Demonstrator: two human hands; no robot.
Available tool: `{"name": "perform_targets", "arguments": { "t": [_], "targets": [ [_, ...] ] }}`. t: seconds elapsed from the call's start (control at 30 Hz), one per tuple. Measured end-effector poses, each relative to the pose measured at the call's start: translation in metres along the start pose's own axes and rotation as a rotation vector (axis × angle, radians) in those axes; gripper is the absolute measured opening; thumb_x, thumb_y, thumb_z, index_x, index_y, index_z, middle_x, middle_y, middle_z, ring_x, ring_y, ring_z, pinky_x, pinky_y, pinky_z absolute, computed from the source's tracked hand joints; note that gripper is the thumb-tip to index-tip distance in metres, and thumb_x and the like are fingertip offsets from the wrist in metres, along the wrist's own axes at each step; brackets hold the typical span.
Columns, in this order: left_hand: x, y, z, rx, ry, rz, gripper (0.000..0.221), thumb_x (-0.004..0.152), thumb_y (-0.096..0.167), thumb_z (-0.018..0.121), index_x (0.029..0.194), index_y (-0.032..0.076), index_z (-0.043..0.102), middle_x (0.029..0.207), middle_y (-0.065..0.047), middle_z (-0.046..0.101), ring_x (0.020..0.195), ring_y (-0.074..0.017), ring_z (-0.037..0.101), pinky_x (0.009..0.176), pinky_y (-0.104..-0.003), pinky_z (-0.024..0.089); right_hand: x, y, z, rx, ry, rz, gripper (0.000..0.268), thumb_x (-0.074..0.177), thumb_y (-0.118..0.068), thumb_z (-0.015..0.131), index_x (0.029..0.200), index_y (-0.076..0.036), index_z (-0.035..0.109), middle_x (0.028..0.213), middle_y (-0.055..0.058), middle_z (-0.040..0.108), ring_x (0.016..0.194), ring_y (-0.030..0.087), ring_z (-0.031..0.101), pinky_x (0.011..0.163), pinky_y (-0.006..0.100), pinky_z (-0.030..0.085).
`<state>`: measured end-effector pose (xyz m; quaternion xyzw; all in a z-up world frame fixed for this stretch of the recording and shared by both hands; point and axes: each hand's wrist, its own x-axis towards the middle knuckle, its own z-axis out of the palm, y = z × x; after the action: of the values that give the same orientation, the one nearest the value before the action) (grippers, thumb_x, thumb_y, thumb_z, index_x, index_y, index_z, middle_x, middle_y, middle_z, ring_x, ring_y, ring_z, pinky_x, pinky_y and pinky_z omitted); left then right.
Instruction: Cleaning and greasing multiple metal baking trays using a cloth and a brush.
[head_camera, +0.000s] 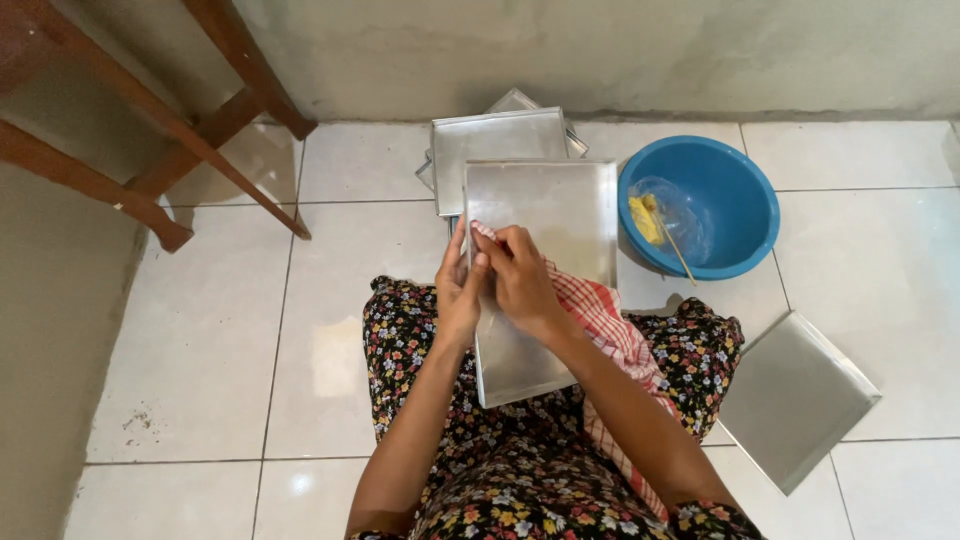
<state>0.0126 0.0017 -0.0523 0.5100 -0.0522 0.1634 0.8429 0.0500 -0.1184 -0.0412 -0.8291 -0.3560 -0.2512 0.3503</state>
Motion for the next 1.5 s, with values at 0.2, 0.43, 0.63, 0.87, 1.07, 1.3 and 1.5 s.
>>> {"name": "perform_targets", "arguments": {
  "t": [0.2,0.43,0.63,0.87,1.07,1.3,1.5],
  "targets": [
    [0.006,0.030,-0.033,0.298,0.270,-0.177,0.063,0.108,0.016,0.056,0.165,0.020,0.030,0.149,-0.032,0.053,0.137,-0.0433,0.055,0.116,-0.054,0.044,-0.062,0.044,-0.063,0.397,-0.369,0.202,0.038,0.091,0.000,0.064,0.127,-0.008,0.075,0.102,0.018,0.063,0.089,0.041,0.065,0.083,0.047,0.052],
    [0.021,0.017,-0.121,0.295,0.419,-0.022,0.064,0.106,0.022,0.059,0.164,0.014,0.032,0.144,-0.019,0.056,0.132,-0.0233,0.053,0.117,-0.040,0.039,-0.176,0.072,-0.150,0.676,-1.002,0.442,0.018,0.092,-0.013,0.070,0.102,-0.011,0.085,0.092,0.007,0.074,0.076,0.020,0.062,0.065,0.036,0.051],
    [0.031,0.029,-0.117,0.246,0.472,-0.194,0.064,0.104,0.034,0.052,0.161,0.014,0.033,0.158,-0.013,0.049,0.144,-0.0260,0.048,0.119,-0.039,0.036,-0.183,0.121,-0.179,0.719,-0.982,0.701,0.022,0.088,-0.031,0.075,0.092,-0.011,0.083,0.102,0.003,0.076,0.086,0.017,0.072,0.076,0.032,0.058],
    [0.032,-0.001,-0.107,0.296,0.420,-0.356,0.072,0.097,0.056,0.047,0.159,0.021,0.038,0.168,-0.010,0.038,0.153,-0.0338,0.037,0.122,-0.048,0.033,-0.147,0.259,-0.138,-0.363,-0.191,0.782,0.027,0.089,-0.003,0.077,0.115,-0.001,0.079,0.112,0.023,0.067,0.087,0.037,0.065,0.077,0.047,0.052],
    [0.035,0.001,-0.089,0.384,0.430,-0.485,0.073,0.092,0.064,0.043,0.158,0.033,0.038,0.170,-0.005,0.036,0.156,-0.0343,0.030,0.123,-0.057,0.028,-0.161,0.315,-0.109,-0.678,-0.200,0.648,0.029,0.089,-0.013,0.070,0.112,0.002,0.081,0.101,0.029,0.071,0.079,0.043,0.066,0.074,0.048,0.055],
    [0.046,-0.015,-0.100,0.201,0.386,-0.541,0.062,0.099,0.044,0.050,0.158,0.029,0.041,0.170,-0.013,0.035,0.155,-0.0353,0.030,0.123,-0.053,0.030,-0.170,0.330,-0.102,-0.564,-0.297,0.794,0.035,0.084,0.000,0.077,0.119,0.007,0.074,0.097,0.019,0.076,0.081,0.038,0.071,0.077,0.045,0.055],
    [0.048,-0.030,-0.096,0.095,0.371,-0.530,0.063,0.099,0.035,0.056,0.158,0.022,0.042,0.164,-0.011,0.046,0.150,-0.0249,0.042,0.121,-0.040,0.034,-0.164,0.326,-0.107,-0.655,-0.266,0.674,0.029,0.086,0.002,0.068,0.113,0.005,0.078,0.085,0.021,0.076,0.069,0.038,0.070,0.069,0.044,0.056]
  ]
}}
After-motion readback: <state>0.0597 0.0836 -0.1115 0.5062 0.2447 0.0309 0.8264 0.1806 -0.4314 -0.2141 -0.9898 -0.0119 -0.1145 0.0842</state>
